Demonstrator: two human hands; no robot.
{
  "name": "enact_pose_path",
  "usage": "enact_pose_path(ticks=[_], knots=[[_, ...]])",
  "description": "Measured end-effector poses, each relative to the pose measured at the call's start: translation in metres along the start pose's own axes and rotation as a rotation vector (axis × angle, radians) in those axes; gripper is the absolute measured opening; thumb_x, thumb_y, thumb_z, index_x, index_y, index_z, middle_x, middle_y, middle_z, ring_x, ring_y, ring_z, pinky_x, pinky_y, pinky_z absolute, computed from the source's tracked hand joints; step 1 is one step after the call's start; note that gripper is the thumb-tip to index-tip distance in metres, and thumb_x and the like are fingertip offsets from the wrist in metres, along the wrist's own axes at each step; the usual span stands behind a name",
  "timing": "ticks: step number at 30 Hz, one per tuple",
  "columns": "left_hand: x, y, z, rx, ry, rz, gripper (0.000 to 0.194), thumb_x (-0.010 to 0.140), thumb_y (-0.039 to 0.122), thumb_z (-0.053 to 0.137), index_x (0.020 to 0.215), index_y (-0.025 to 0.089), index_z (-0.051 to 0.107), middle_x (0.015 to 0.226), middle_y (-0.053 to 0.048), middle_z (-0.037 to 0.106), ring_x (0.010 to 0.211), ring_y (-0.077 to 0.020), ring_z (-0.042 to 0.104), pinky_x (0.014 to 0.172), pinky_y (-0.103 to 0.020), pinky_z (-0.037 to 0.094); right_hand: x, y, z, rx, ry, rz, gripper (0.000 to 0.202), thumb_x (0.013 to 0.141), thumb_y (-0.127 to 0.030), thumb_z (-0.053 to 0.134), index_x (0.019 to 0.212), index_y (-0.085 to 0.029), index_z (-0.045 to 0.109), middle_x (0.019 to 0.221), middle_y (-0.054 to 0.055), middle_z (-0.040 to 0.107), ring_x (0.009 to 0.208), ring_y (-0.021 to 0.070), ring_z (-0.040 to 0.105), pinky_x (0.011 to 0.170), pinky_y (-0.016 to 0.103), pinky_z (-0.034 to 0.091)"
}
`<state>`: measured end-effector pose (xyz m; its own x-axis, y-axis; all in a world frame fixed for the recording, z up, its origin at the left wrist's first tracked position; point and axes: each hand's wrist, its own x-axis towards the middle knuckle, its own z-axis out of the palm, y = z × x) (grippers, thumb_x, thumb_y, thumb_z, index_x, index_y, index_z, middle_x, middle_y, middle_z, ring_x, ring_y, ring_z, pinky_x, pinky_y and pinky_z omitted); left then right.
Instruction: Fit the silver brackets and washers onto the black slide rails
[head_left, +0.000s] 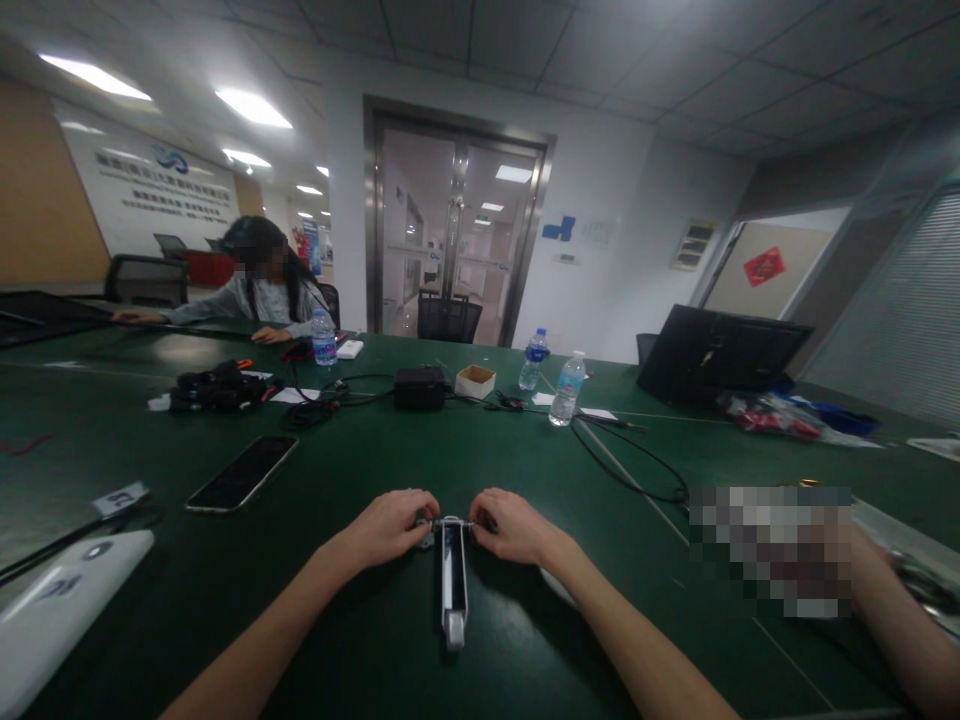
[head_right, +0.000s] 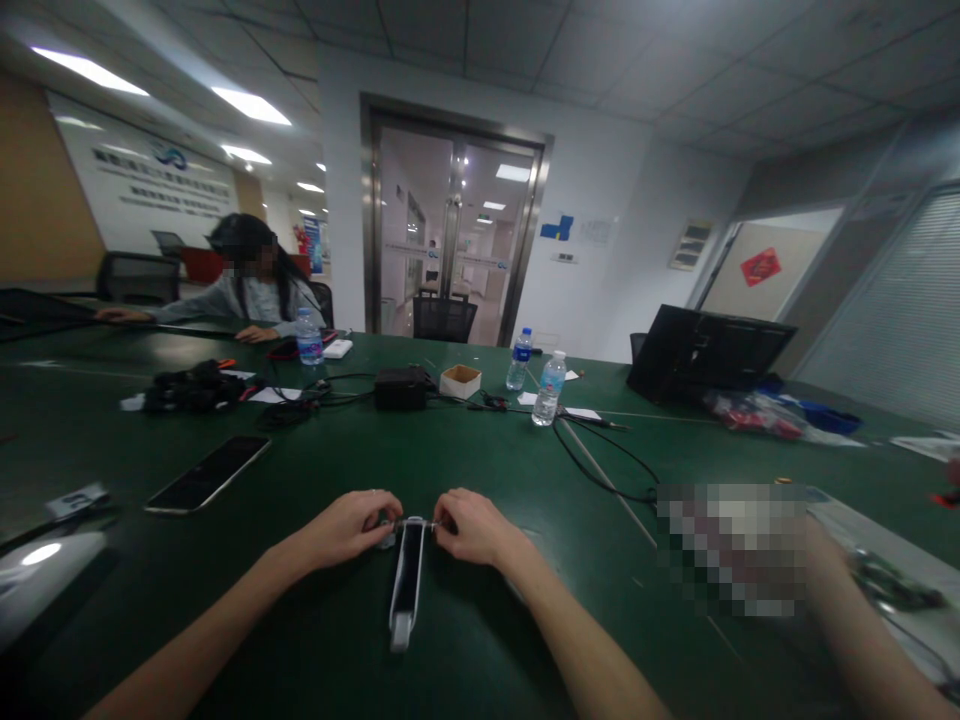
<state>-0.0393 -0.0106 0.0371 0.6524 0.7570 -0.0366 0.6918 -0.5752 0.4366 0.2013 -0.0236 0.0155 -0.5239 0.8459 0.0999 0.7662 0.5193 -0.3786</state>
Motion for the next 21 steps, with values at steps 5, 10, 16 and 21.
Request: enact_pose_path(ticks=[5,10,16,21], knots=[[-0.0002,0.0020,-0.0011,0.008,0.010,0.008,0.021,0.089,0.025,0.048,0.106,0.019,0.060,0.104,-0.003,0.062,0.085,-0.0168,0.058,0.074,-0.027,0.047,0.0004,0.0014,0.0016,0.000,0.003,-0.026,0.008,0.085,-0.022,0.055,0.089,-0.017,0.060,0.087,0.003,0.059,0.078,0.0148,0.054,0.066,0.025,0.040],[-0.0004,0.0018,-0.0001,0.003,0.011,-0.031,0.023,0.090,0.027,0.047,0.107,0.020,0.060,0.101,-0.003,0.064,0.085,-0.0180,0.059,0.073,-0.027,0.047,0.0014,0.0007,0.0032,-0.028,0.022,-0.041,0.007,0.085,-0.020,0.055,0.088,-0.017,0.060,0.085,0.003,0.059,0.077,0.0144,0.054,0.068,0.025,0.040],[0.0009,-0.0015,0.0019,-0.017,0.002,-0.005,0.021,0.090,0.026,0.049,0.107,0.021,0.061,0.100,-0.002,0.064,0.083,-0.0174,0.061,0.073,-0.027,0.047,0.0008,0.0001,0.0017,-0.020,0.021,-0.043,0.007,0.085,-0.019,0.054,0.088,-0.017,0.060,0.085,0.004,0.059,0.077,0.0142,0.054,0.067,0.024,0.040],[0.0010,-0.0022,0.0016,-0.015,-0.001,0.008,0.021,0.090,0.026,0.049,0.108,0.021,0.060,0.100,-0.002,0.063,0.084,-0.0164,0.060,0.072,-0.026,0.047,0.0000,-0.0025,0.0001,-0.016,0.007,-0.029,0.008,0.085,-0.019,0.054,0.089,-0.017,0.060,0.085,0.004,0.059,0.077,0.0142,0.053,0.066,0.024,0.040]])
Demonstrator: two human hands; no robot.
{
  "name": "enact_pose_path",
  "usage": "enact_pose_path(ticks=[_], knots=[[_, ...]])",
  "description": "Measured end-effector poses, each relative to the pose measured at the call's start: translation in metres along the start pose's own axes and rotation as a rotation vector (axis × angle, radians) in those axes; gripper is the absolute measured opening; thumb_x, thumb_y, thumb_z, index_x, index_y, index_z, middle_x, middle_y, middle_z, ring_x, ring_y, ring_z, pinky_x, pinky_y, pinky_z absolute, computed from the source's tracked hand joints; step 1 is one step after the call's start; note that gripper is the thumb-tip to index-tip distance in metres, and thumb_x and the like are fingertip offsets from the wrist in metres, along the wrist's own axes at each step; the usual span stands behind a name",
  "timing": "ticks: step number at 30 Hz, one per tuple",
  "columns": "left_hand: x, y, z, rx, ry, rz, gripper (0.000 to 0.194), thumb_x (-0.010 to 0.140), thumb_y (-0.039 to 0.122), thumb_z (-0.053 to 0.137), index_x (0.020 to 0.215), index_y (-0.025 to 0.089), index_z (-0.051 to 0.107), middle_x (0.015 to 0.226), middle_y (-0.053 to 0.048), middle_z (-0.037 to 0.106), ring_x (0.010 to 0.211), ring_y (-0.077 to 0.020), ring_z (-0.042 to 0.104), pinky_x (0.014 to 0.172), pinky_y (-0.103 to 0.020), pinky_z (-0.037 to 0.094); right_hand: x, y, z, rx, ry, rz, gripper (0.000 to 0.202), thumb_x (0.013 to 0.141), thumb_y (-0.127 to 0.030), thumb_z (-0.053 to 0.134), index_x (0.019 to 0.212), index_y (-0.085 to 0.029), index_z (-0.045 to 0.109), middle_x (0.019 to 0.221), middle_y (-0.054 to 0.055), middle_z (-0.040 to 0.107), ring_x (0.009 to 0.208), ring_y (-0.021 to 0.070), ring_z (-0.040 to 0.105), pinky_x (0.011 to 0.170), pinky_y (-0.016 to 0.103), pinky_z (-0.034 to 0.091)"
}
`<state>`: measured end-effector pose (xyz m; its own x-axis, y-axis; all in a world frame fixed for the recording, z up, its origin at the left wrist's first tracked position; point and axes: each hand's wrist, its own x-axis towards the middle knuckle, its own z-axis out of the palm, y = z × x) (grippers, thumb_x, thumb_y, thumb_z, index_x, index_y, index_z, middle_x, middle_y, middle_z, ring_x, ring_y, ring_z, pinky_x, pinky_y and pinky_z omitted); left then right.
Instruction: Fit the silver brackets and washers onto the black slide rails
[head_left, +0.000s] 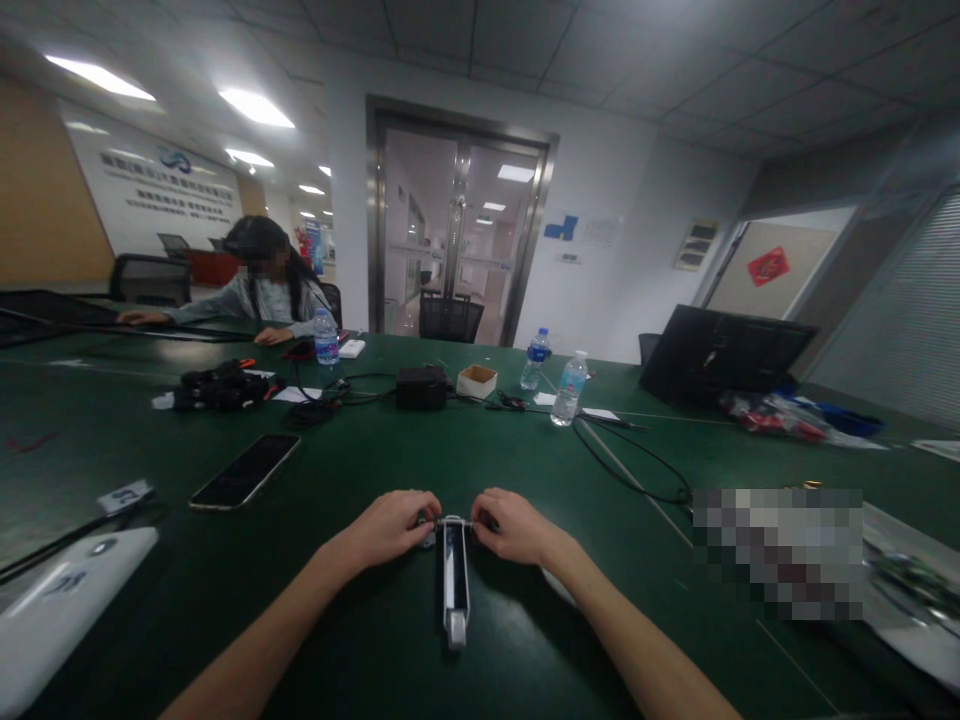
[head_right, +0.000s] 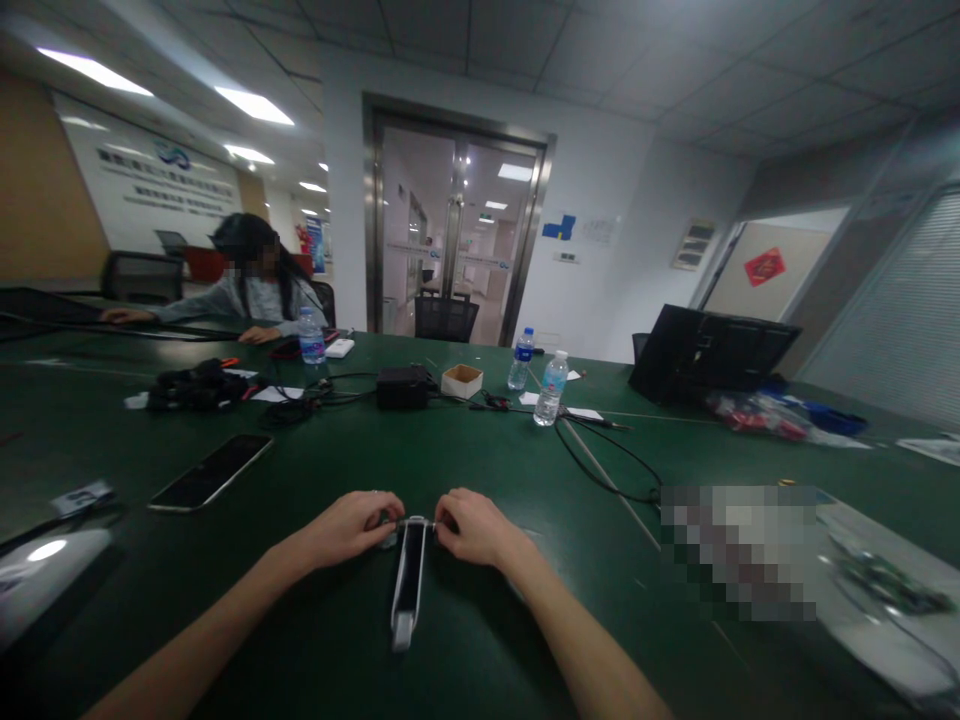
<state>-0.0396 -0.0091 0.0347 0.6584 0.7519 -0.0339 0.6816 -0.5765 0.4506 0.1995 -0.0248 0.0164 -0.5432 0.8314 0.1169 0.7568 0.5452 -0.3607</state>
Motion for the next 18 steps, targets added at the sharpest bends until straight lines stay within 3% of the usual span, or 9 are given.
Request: enact_pose_path(ticks=[18], knots=[[-0.0007,0.0000,0.0003,0.049,0.012,0.014,0.021,0.090,0.027,0.047,0.107,0.021,0.059,0.101,-0.003,0.065,0.088,-0.0184,0.061,0.075,-0.028,0.047,0.0016,0.0001,0.0024,-0.026,0.024,0.015,0.010,0.085,-0.019,0.054,0.091,-0.016,0.061,0.087,0.004,0.060,0.081,0.0156,0.054,0.071,0.026,0.041]])
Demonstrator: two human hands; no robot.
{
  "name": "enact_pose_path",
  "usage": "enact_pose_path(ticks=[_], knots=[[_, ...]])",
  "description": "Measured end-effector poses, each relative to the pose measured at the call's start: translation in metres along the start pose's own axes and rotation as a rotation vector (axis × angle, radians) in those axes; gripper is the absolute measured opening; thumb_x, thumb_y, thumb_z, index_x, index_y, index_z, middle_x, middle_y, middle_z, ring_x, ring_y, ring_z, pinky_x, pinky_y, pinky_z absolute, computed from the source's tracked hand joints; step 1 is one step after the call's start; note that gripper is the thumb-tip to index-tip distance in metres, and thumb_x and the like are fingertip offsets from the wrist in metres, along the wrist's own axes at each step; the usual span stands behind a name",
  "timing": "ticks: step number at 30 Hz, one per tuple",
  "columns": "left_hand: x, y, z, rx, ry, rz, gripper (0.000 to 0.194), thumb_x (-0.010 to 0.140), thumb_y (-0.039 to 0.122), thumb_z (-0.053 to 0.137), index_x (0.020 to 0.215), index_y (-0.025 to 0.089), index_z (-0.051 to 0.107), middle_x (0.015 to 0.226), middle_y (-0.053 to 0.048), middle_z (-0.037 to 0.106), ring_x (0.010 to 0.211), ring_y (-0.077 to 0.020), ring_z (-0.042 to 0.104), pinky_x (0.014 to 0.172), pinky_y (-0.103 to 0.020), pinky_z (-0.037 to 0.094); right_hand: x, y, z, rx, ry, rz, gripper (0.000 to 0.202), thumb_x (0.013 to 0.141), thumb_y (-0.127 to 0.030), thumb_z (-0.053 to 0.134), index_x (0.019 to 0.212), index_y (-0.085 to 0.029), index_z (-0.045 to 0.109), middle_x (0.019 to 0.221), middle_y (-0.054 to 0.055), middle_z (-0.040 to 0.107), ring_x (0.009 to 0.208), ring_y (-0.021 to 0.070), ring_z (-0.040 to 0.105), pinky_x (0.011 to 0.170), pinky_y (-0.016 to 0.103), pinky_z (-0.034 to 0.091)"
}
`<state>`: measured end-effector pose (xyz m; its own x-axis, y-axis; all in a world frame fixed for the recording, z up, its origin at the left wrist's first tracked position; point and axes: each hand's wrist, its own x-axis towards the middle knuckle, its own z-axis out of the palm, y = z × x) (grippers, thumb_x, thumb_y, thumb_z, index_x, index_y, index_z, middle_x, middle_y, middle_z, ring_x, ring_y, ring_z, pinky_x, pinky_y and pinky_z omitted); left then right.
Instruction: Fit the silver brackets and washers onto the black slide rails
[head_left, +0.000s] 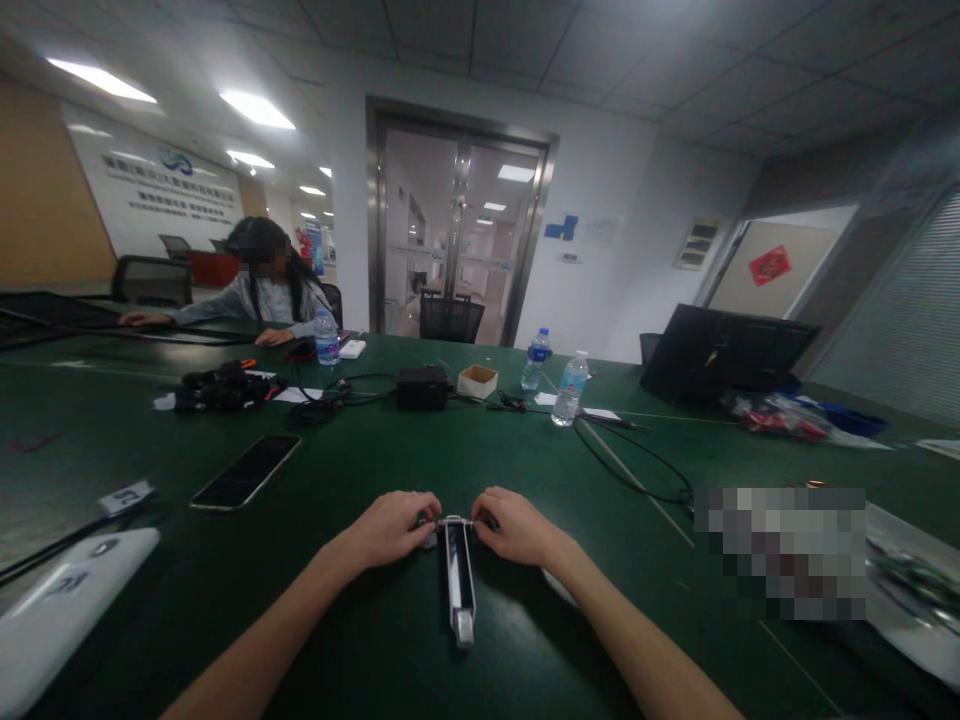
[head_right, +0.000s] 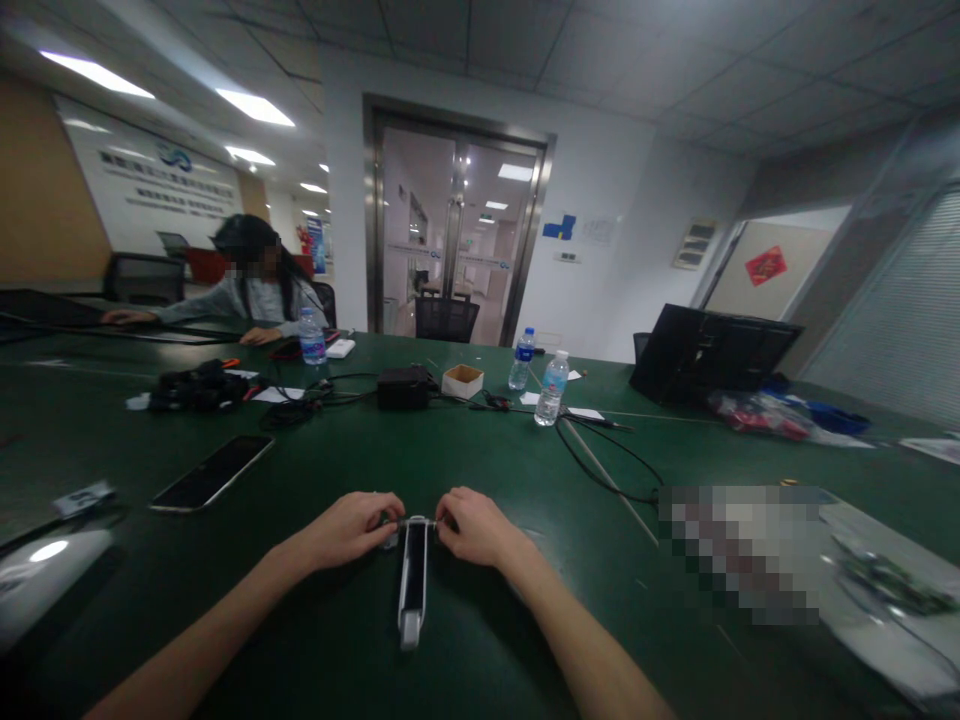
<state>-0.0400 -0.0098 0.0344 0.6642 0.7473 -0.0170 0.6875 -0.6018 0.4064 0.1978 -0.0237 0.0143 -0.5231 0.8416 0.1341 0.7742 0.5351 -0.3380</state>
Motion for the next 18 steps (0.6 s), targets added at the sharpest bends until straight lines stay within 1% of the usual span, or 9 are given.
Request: enact_pose_path(ticks=[7,12,18], knots=[[-0.0011,-0.0003,0.0005,-0.030,-0.018,-0.004,0.022,0.092,0.028,0.045,0.108,0.021,0.058,0.099,-0.003,0.065,0.087,-0.0167,0.061,0.074,-0.027,0.047,-0.0007,-0.0023,-0.0020,0.003,-0.015,0.000,0.013,0.086,-0.020,0.052,0.092,-0.016,0.063,0.088,0.004,0.061,0.081,0.0159,0.055,0.070,0.027,0.041],[-0.0018,0.0011,-0.0005,-0.027,-0.024,-0.021,0.022,0.091,0.027,0.046,0.108,0.021,0.058,0.097,-0.003,0.064,0.083,-0.0163,0.061,0.070,-0.026,0.047,-0.0005,-0.0038,-0.0045,0.022,-0.028,0.015,0.011,0.086,-0.019,0.053,0.091,-0.016,0.062,0.088,0.005,0.061,0.080,0.0155,0.055,0.069,0.026,0.042],[-0.0025,0.0040,-0.0023,-0.024,-0.024,-0.026,0.022,0.091,0.027,0.046,0.108,0.022,0.059,0.097,-0.002,0.065,0.084,-0.0170,0.061,0.072,-0.027,0.047,0.0001,-0.0020,-0.0040,0.038,-0.032,0.043,0.010,0.084,-0.021,0.057,0.091,-0.017,0.063,0.089,0.004,0.060,0.080,0.0152,0.055,0.069,0.026,0.043]])
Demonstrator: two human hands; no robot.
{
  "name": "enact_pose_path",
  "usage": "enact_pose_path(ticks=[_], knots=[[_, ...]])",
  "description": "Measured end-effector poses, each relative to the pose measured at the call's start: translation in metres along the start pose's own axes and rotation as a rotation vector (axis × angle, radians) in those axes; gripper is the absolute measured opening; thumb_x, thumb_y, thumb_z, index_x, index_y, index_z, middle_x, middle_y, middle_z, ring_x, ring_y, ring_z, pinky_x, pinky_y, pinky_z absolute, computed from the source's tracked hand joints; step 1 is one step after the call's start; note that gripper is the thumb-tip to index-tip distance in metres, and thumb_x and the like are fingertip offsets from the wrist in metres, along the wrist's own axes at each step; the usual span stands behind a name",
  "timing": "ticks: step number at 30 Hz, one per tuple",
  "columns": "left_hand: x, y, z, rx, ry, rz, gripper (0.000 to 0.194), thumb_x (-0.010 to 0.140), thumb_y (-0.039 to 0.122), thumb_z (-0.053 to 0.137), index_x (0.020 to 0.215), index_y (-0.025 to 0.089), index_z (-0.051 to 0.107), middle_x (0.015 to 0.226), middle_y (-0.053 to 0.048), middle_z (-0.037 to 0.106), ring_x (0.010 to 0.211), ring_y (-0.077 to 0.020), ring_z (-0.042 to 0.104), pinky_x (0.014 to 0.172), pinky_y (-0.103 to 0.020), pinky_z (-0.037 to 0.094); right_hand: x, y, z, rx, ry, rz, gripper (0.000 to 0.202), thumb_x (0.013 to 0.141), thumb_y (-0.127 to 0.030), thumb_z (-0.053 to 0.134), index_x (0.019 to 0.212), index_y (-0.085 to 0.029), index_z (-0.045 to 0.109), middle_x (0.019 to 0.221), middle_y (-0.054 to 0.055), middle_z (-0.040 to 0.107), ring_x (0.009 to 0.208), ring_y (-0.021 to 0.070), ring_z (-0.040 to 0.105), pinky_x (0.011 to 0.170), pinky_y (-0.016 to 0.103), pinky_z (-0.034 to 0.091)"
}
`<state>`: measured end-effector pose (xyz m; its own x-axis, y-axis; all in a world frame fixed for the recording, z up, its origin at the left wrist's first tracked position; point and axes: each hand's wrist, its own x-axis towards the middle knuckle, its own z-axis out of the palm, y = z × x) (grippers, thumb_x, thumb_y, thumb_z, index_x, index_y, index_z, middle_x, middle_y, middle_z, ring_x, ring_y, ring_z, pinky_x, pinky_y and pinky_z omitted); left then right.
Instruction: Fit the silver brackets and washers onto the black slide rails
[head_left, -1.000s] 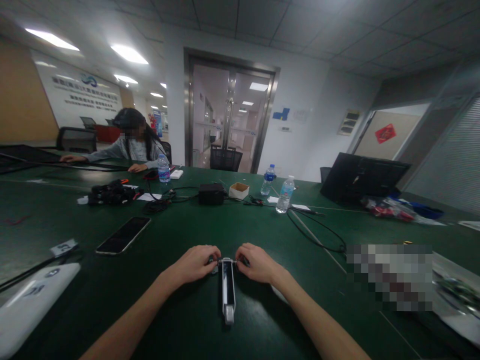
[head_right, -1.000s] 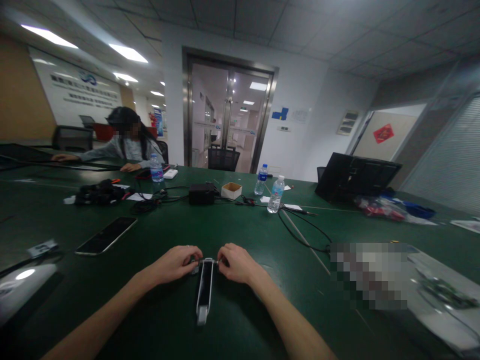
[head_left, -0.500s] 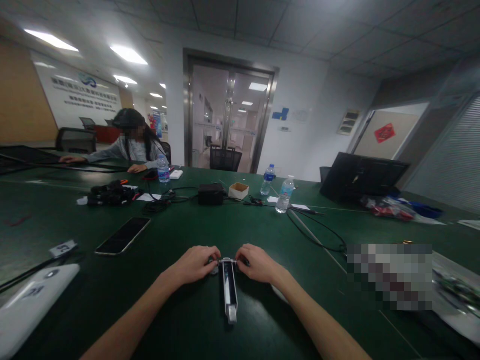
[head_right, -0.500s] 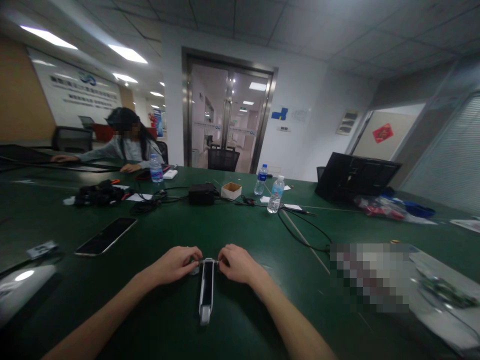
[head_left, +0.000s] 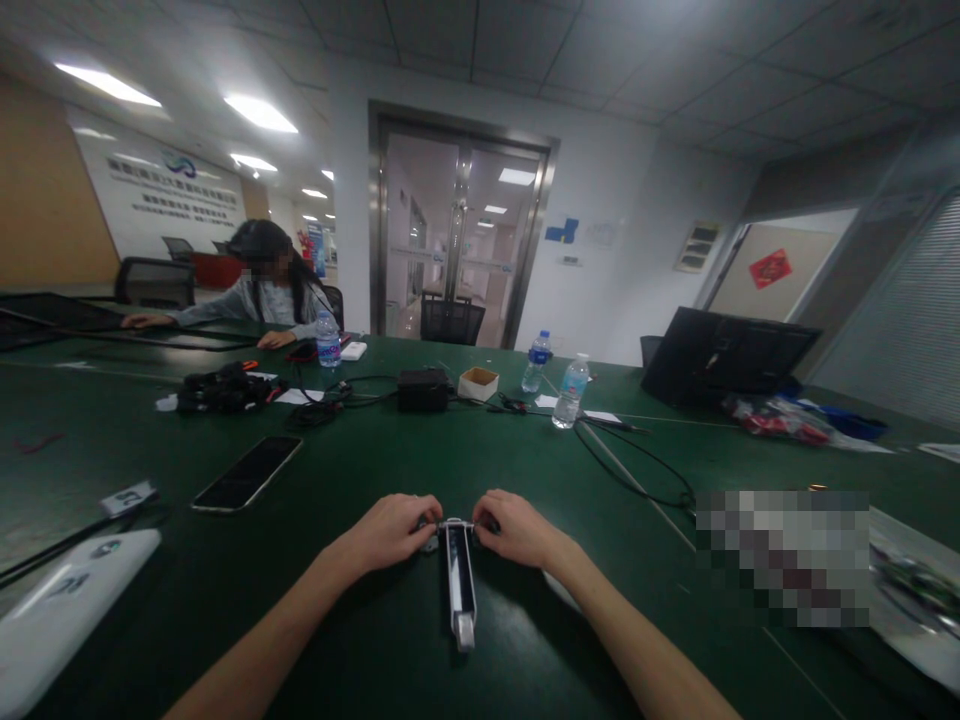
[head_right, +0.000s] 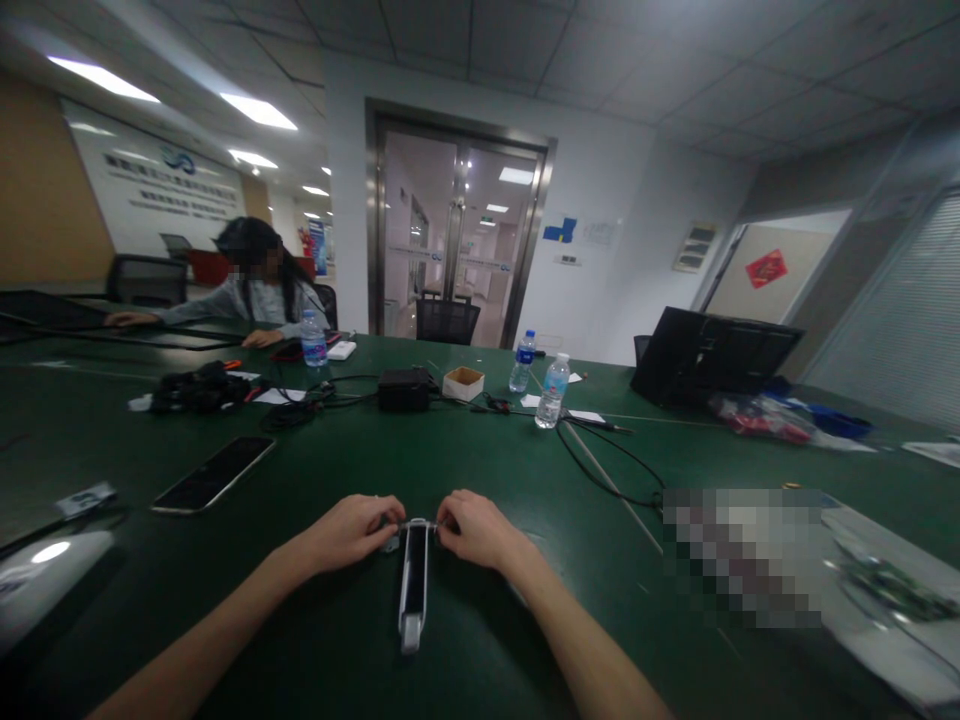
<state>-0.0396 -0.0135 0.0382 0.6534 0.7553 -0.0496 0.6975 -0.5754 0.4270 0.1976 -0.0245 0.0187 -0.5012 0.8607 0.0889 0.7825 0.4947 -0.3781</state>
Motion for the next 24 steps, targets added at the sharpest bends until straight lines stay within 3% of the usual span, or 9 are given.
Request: enact_pose_path(ticks=[9,14,19,24], knots=[[0.001,-0.002,0.001,0.070,0.019,0.030,0.022,0.091,0.027,0.046,0.107,0.022,0.060,0.100,-0.003,0.065,0.088,-0.0184,0.061,0.077,-0.029,0.047,0.000,0.003,0.003,-0.010,0.056,-0.040,0.013,0.084,-0.021,0.057,0.096,-0.018,0.060,0.090,0.003,0.058,0.081,0.0151,0.055,0.072,0.026,0.043],[0.002,-0.004,0.002,0.073,0.020,0.038,0.022,0.091,0.031,0.044,0.104,0.021,0.060,0.099,-0.004,0.065,0.089,-0.0189,0.061,0.078,-0.029,0.047,0.000,-0.018,0.005,-0.016,0.188,-0.080,0.012,0.085,-0.020,0.055,0.096,-0.017,0.058,0.095,0.005,0.057,0.086,0.0158,0.054,0.075,0.027,0.044],[0.005,-0.009,0.005,0.082,0.042,0.078,0.024,0.092,0.030,0.041,0.103,0.020,0.060,0.099,-0.005,0.064,0.088,-0.0181,0.060,0.078,-0.028,0.046,-0.001,-0.046,0.019,-0.010,0.161,-0.200,0.011,0.083,-0.022,0.058,0.094,-0.018,0.059,0.095,0.006,0.056,0.090,0.0179,0.051,0.079,0.030,0.044],[0.008,-0.010,0.005,0.094,0.079,0.088,0.026,0.093,0.029,0.039,0.104,0.019,0.060,0.099,-0.005,0.065,0.087,-0.0172,0.060,0.077,-0.027,0.046,0.003,-0.041,0.027,0.002,0.200,-0.133,0.017,0.079,-0.015,0.058,0.095,-0.019,0.059,0.099,0.005,0.054,0.095,0.0188,0.047,0.081,0.030,0.042]])
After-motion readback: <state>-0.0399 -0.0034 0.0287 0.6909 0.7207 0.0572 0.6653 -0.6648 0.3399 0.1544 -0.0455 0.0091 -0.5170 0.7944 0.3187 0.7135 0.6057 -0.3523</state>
